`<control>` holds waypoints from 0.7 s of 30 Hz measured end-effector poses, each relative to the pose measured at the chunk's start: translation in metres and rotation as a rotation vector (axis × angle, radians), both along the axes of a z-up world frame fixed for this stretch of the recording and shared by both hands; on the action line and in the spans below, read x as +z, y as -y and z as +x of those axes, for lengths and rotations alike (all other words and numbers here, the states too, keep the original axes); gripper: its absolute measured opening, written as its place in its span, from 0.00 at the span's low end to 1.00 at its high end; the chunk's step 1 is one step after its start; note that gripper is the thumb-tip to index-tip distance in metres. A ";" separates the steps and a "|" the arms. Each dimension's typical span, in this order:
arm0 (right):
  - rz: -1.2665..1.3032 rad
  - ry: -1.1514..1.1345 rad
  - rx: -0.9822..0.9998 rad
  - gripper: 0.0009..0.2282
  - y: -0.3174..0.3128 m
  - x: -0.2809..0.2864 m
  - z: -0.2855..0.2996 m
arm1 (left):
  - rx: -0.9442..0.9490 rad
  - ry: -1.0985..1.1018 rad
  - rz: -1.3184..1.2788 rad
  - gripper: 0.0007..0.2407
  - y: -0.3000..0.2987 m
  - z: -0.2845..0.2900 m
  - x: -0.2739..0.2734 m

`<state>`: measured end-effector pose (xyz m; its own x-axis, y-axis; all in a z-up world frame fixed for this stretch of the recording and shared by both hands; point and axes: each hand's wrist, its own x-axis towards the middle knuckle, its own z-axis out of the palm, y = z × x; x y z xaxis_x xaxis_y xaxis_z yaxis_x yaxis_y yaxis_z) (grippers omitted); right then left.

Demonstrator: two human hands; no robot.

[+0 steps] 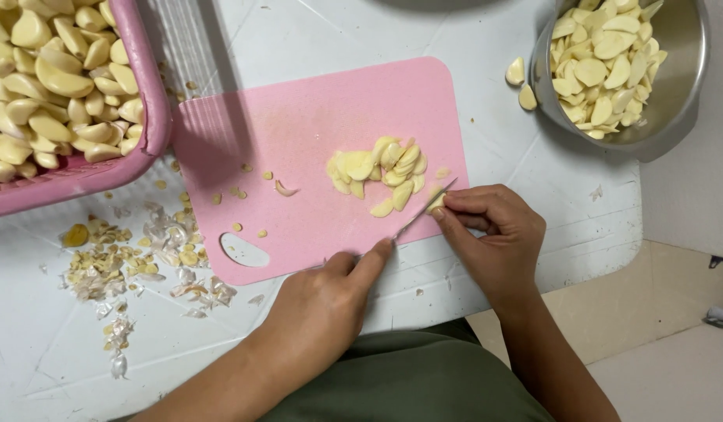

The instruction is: Slicing peeled garlic cloves into thin pieces on a cutting board.

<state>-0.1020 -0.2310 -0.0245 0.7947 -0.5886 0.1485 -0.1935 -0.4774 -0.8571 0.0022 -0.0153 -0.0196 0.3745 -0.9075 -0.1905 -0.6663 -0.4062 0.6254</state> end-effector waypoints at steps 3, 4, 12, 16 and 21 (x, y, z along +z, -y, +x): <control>-0.007 0.014 0.003 0.09 0.000 -0.001 -0.001 | 0.013 -0.018 0.005 0.32 0.000 0.005 0.000; -0.008 0.016 0.002 0.09 0.000 -0.001 -0.001 | 0.012 -0.016 0.004 0.32 -0.002 0.004 0.006; -0.027 0.024 -0.018 0.07 -0.003 -0.001 0.000 | 0.070 0.030 -0.037 0.27 -0.015 -0.006 0.015; -0.038 0.019 -0.015 0.07 -0.002 -0.002 0.000 | 0.058 0.069 -0.025 0.29 -0.022 -0.012 0.012; -0.022 0.021 0.000 0.08 -0.001 -0.004 -0.001 | 0.057 0.111 -0.031 0.34 -0.026 -0.014 0.010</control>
